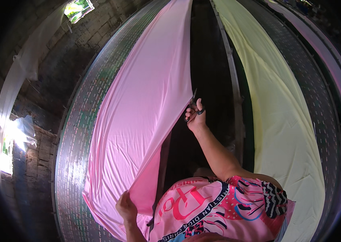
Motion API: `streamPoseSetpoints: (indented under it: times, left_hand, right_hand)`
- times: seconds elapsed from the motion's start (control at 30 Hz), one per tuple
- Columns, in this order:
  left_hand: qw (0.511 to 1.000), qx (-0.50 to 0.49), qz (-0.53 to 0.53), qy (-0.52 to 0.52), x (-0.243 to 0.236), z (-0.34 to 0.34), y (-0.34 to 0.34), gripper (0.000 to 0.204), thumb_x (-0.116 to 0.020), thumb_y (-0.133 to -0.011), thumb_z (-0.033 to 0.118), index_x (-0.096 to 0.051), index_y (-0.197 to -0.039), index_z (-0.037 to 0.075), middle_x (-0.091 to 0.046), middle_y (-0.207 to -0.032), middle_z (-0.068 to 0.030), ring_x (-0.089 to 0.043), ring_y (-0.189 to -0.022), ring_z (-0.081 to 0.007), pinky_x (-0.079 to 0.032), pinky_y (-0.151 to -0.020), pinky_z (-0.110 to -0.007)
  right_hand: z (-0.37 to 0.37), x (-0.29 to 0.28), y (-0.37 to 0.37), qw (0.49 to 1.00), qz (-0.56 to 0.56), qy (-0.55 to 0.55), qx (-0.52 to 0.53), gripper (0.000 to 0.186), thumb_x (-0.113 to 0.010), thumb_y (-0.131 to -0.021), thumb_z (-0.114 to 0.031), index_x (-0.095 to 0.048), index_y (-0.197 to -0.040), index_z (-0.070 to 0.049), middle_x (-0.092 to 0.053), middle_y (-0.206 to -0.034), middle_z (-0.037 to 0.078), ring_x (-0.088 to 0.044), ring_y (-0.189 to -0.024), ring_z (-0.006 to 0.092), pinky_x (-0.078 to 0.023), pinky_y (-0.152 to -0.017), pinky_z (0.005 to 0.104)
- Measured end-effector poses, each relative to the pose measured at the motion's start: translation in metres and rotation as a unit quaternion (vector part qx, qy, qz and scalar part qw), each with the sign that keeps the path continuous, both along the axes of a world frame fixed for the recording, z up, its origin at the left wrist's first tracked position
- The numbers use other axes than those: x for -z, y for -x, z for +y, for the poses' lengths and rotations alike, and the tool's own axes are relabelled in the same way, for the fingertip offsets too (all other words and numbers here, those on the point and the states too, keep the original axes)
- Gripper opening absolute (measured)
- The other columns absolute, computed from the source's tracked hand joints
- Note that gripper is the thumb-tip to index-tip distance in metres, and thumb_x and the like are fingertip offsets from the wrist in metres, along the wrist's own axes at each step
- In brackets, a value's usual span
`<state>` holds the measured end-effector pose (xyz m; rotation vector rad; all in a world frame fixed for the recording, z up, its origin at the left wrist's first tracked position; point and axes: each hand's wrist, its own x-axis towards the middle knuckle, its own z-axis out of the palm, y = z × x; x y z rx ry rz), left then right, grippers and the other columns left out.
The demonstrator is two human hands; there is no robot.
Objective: The person lays out a yellow fabric on a perforated metal table and uses shears to cut it into a long strip. Then the person repeats the same cutting process on a pink fabric placed on the same table.
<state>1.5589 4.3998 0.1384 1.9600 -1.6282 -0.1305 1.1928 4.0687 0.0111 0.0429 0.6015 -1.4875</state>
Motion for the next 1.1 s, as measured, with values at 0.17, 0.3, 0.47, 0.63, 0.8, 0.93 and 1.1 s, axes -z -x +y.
streamPoseSetpoints:
  times: [0.17, 0.3, 0.47, 0.63, 0.8, 0.93, 1.1]
  left_hand:
    - [0.996, -0.072, -0.043, -0.018, -0.011, 0.015, -0.003, 0.015, -0.062, -0.102, 0.005, -0.075, -0.102, -0.002, -0.07, -0.076, -0.0204, -0.07, -0.064, -0.0361, -0.051, -0.058, -0.041]
    - [0.99, -0.13, -0.026, -0.058, -0.02, -0.009, 0.005, 0.017, -0.063, -0.102, 0.01, -0.074, -0.096, -0.001, -0.068, -0.075, -0.022, -0.066, -0.062, -0.039, -0.048, -0.057, -0.043]
    - [0.98, -0.155, -0.084, -0.097, 0.081, -0.027, -0.059, 0.024, -0.064, -0.102, 0.021, -0.071, -0.089, 0.003, -0.072, -0.081, -0.0211, -0.067, -0.073, -0.045, -0.051, -0.065, -0.052]
    - [0.962, -0.23, -0.107, -0.105, 0.126, -0.062, -0.057, 0.027, -0.066, -0.101, 0.028, -0.067, -0.086, 0.006, -0.072, -0.082, -0.0193, -0.069, -0.076, -0.0443, -0.052, -0.068, -0.055]
    - [0.964, -0.244, -0.082, -0.058, 0.141, -0.065, -0.051, 0.026, -0.067, -0.101, 0.027, -0.066, -0.085, 0.007, -0.072, -0.08, -0.0167, -0.069, -0.074, -0.0413, -0.051, -0.067, -0.054]
    - [0.975, -0.206, -0.082, -0.018, 0.147, -0.06, -0.057, 0.02, -0.068, -0.099, 0.022, -0.068, -0.086, 0.006, -0.07, -0.077, -0.0156, -0.068, -0.07, -0.0405, -0.051, -0.064, -0.052]
    - [0.967, -0.216, -0.012, -0.137, 0.129, -0.062, -0.066, 0.013, -0.07, -0.092, 0.016, -0.07, -0.097, 0.004, -0.069, -0.084, -0.0167, -0.068, -0.077, -0.0387, -0.051, -0.068, -0.05]
  right_hand:
    - [-0.049, -0.005, 0.017, 1.0, 0.016, 0.005, 0.023, 0.048, -0.074, -0.093, -0.065, -0.063, -0.092, -0.018, -0.061, -0.069, -0.002, -0.058, -0.055, 0.0136, -0.046, -0.051, 0.0299]
    - [-0.072, -0.036, 0.027, 0.992, 0.123, 0.013, -0.018, 0.044, -0.079, -0.094, -0.057, -0.063, -0.092, -0.016, -0.064, -0.069, 0.0, -0.06, -0.05, 0.014, -0.046, -0.044, 0.0294]
    - [-0.057, -0.031, 0.002, 0.977, 0.186, -0.022, -0.099, 0.042, -0.082, -0.092, -0.055, -0.062, -0.095, -0.018, -0.066, -0.069, 0.002, -0.063, -0.053, 0.0146, -0.048, -0.044, 0.03]
    - [-0.067, -0.035, -0.003, 0.97, 0.208, -0.036, -0.121, 0.044, -0.083, -0.091, -0.054, -0.061, -0.095, -0.016, -0.066, -0.073, 0.003, -0.065, -0.057, 0.0174, -0.051, -0.049, 0.0316]
    - [-0.062, 0.007, -0.003, 0.973, 0.18, -0.035, -0.14, 0.049, -0.082, -0.089, -0.059, -0.06, -0.099, -0.017, -0.067, -0.077, 0.004, -0.068, -0.064, 0.023, -0.056, -0.057, 0.0389]
    - [-0.058, 0.024, -0.003, 0.976, 0.155, -0.019, -0.149, 0.05, -0.076, -0.092, -0.065, -0.058, -0.097, -0.018, -0.065, -0.077, 0.003, -0.068, -0.067, 0.0235, -0.057, -0.063, 0.0399]
    - [-0.062, 0.024, -0.003, 0.973, 0.156, 0.021, -0.17, 0.048, -0.072, -0.096, -0.064, -0.061, -0.106, -0.018, -0.065, -0.081, 0.003, -0.068, -0.068, 0.0227, -0.056, -0.064, 0.0394]
